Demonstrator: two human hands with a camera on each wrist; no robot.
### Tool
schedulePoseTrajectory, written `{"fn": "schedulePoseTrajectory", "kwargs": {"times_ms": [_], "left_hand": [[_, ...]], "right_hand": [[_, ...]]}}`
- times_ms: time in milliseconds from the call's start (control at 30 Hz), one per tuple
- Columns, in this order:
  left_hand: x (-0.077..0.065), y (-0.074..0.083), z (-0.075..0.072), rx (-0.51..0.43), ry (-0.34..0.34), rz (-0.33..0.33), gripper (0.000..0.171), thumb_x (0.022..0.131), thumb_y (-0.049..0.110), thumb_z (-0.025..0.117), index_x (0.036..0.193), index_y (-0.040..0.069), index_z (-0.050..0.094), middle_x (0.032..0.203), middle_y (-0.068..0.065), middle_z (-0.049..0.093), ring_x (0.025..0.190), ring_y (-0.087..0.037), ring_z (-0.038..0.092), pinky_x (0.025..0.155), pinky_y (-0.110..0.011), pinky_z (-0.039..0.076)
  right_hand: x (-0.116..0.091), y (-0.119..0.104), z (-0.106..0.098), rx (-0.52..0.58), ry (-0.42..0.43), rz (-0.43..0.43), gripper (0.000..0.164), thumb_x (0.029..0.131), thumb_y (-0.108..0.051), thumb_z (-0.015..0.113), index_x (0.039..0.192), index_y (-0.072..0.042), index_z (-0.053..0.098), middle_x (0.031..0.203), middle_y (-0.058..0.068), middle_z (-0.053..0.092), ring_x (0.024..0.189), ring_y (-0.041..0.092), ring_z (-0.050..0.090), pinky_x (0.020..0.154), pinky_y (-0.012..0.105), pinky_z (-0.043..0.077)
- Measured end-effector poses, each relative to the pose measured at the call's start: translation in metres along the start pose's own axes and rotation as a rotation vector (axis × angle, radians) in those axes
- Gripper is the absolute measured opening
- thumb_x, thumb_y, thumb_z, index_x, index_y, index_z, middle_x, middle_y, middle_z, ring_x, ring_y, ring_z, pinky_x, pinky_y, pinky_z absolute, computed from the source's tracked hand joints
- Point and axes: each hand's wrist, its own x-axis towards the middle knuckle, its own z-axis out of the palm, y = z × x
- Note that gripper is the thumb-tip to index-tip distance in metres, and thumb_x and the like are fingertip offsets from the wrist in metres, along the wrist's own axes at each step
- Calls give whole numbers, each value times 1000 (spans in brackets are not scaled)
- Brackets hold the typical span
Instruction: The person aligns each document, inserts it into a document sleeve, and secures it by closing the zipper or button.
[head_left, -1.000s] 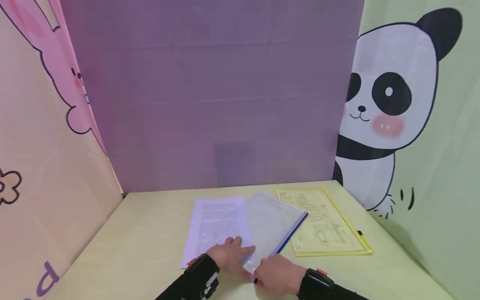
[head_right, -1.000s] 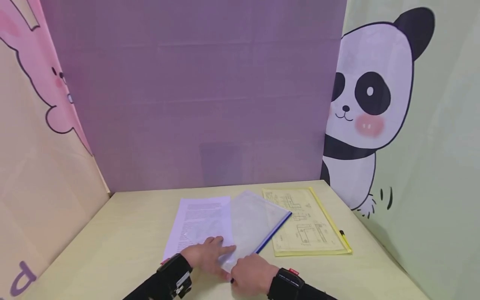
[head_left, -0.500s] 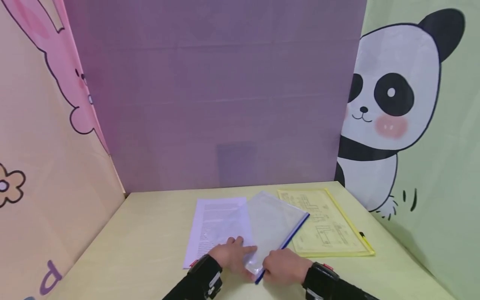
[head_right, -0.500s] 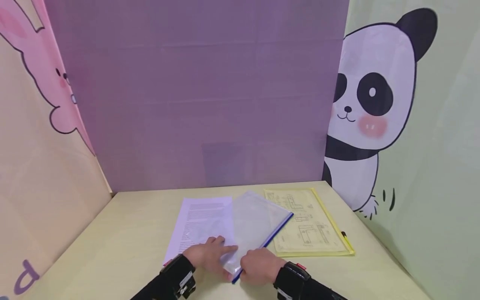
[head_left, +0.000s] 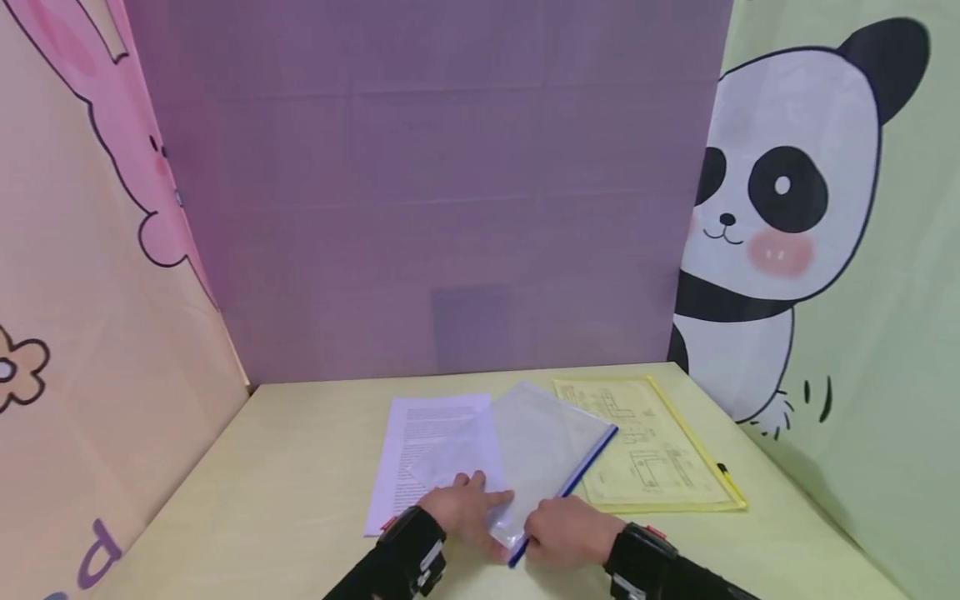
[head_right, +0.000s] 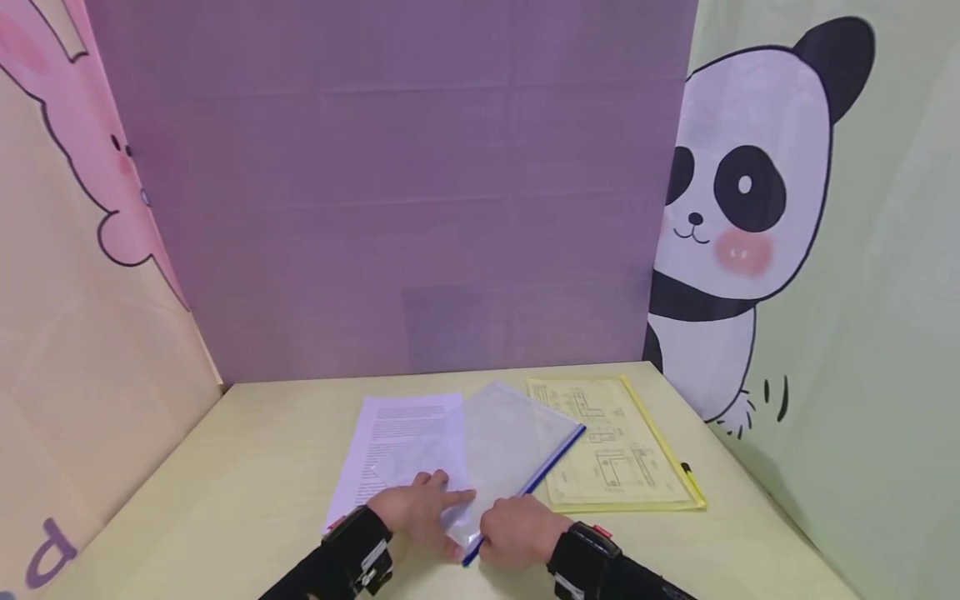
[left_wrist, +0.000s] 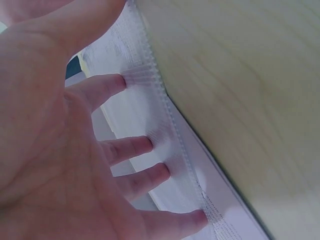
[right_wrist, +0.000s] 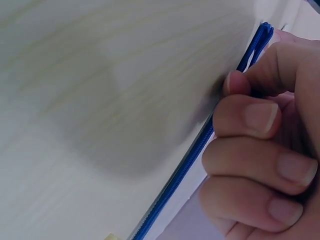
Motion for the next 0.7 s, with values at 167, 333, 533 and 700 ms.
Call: {"fn": "schedulePoseTrajectory", "kwargs": {"times_ms": [167, 333, 533, 700], "left_hand": [[2, 1, 0, 10, -2, -6, 81, 73, 59, 84, 146, 44, 53, 125, -6, 50, 110, -23, 46, 81, -48, 54], [2, 1, 1, 25, -2, -15, 81, 73, 59, 84, 146, 45, 53, 122, -6, 50, 108, -23, 46, 79, -46, 54], [3, 1, 1, 26, 0, -14, 80, 74, 59, 83, 146, 43, 52, 123, -6, 49, 109, -23, 46, 80, -47, 54], [2, 1, 1, 34, 1, -9, 81, 74, 59, 83, 147, 43, 52, 122, -6, 49, 108, -23, 45, 78, -46, 54]], "right_hand": [[-1, 5, 1, 18, 3, -23, 14, 91, -22, 65, 78, -18, 67, 65, -11, 48, 58, 7, 44, 55, 27, 38], [-3, 3, -4, 0, 16, 24, 13, 90, -23, 68, 78, -18, 69, 66, -12, 50, 59, 7, 45, 57, 26, 39], [-2, 6, -7, -25, 13, 74, 11, 89, -23, 69, 81, -16, 70, 70, -10, 51, 62, 8, 45, 60, 27, 40], [-1, 9, -9, 1, -4, 91, 11, 90, -23, 68, 81, -17, 70, 69, -10, 51, 61, 8, 46, 60, 26, 41]]}}
